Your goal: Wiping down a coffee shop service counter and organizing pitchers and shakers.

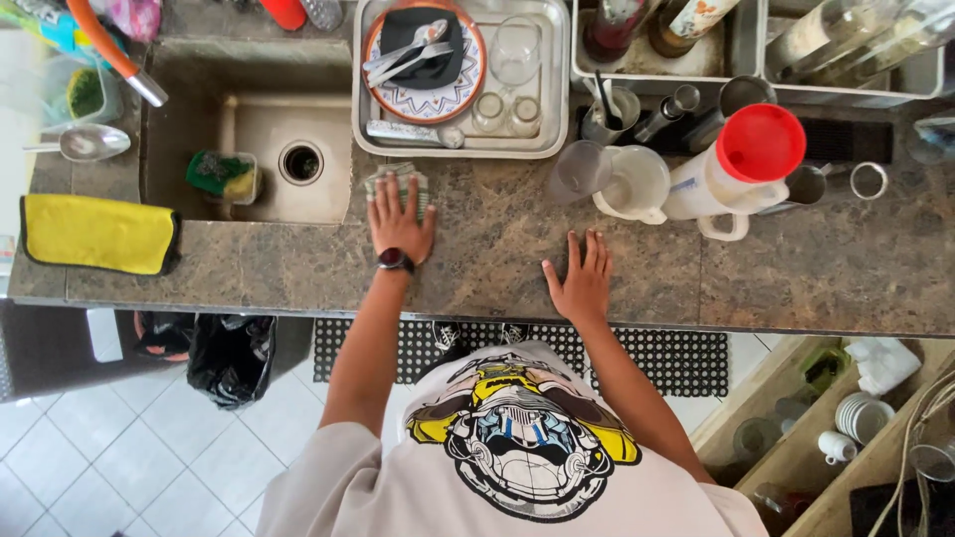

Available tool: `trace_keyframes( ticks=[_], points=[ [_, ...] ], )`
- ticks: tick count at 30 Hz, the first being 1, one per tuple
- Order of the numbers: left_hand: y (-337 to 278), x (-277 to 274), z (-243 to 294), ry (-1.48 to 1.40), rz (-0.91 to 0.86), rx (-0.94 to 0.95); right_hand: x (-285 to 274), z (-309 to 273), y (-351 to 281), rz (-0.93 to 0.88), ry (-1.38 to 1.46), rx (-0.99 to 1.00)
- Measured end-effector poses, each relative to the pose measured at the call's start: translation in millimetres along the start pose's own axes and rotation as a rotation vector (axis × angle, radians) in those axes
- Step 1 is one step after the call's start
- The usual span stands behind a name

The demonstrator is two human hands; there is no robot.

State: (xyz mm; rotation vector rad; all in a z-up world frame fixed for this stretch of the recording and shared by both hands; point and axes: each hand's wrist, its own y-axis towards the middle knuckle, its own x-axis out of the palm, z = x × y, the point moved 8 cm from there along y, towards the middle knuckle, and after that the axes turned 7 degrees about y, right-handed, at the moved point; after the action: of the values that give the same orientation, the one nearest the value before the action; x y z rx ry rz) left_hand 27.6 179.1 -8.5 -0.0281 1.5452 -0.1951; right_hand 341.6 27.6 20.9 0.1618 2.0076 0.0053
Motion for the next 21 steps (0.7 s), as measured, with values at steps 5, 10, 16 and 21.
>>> trace_keyframes(
  ticks=[5,10,16,21],
  points=[
    [-18.1,-3.9,83.4,-0.020,0.119,0.234,4.7,5.8,-2.1,-0.017,0.025,-0.002],
    [-91.0,7.3,97.2,-0.075,0.131,0.432,7.1,10.1,-2.6,-0.025,0.034,0.000],
    [-87.1,-1.7,13.3,0.018,0.210,0.153,11.1,14.4,-2.2,-0.062,0.086,0.042],
    [-40.0,-2.8,41.2,-0.037,0.309,0.151,0.5,3.8,-2.5,0.003,0.031,-0.043]
  ],
)
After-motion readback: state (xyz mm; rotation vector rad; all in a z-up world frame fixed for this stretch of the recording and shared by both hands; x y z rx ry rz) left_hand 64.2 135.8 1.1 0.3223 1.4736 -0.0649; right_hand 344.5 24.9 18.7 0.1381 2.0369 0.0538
